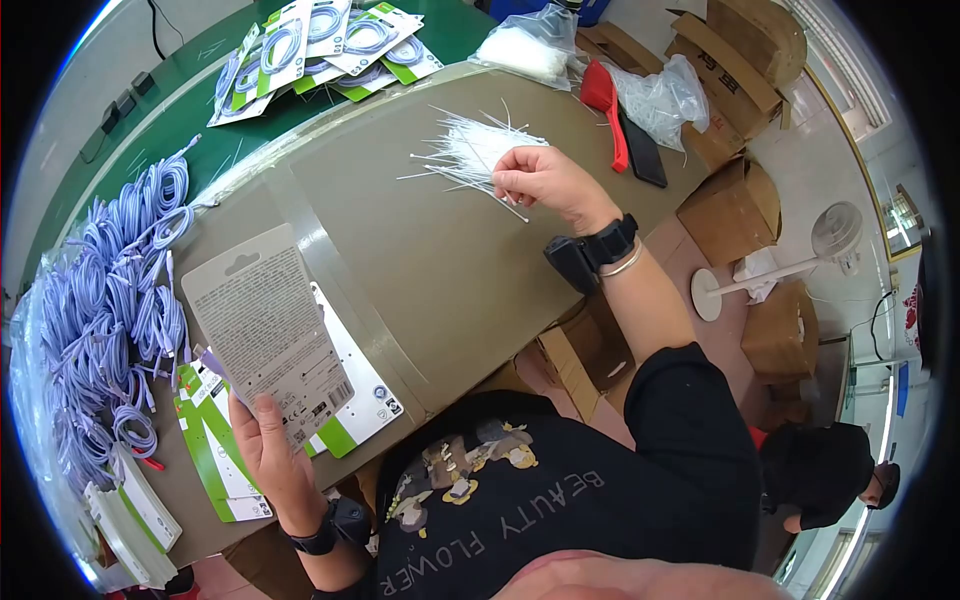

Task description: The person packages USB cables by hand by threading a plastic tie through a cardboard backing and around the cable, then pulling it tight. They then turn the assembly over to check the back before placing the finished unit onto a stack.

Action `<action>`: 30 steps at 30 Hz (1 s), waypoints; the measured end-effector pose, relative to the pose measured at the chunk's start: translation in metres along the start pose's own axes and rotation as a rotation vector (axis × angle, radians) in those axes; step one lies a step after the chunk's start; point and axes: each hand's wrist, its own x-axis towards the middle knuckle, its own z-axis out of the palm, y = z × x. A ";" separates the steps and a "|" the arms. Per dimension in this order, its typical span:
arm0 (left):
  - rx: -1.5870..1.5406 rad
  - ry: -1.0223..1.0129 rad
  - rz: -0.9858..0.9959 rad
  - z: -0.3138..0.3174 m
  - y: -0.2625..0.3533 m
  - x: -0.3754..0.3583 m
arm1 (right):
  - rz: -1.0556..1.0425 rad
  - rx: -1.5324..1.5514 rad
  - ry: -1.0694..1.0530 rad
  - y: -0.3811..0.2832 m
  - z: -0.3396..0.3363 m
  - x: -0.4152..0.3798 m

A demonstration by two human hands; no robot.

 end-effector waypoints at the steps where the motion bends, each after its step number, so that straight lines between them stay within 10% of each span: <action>1: -0.025 -0.004 -0.015 0.002 0.000 0.001 | 0.001 0.002 -0.001 -0.006 0.004 -0.003; 8: -0.229 0.003 -0.147 0.014 -0.002 -0.003 | -0.145 0.197 -0.234 -0.049 0.084 -0.039; 13: -0.096 0.020 -0.081 0.017 -0.011 0.002 | -0.542 -0.331 -0.077 -0.062 0.143 -0.080; 30: 0.468 0.135 0.223 0.020 -0.013 -0.004 | -0.544 -0.342 -0.157 -0.049 0.171 -0.082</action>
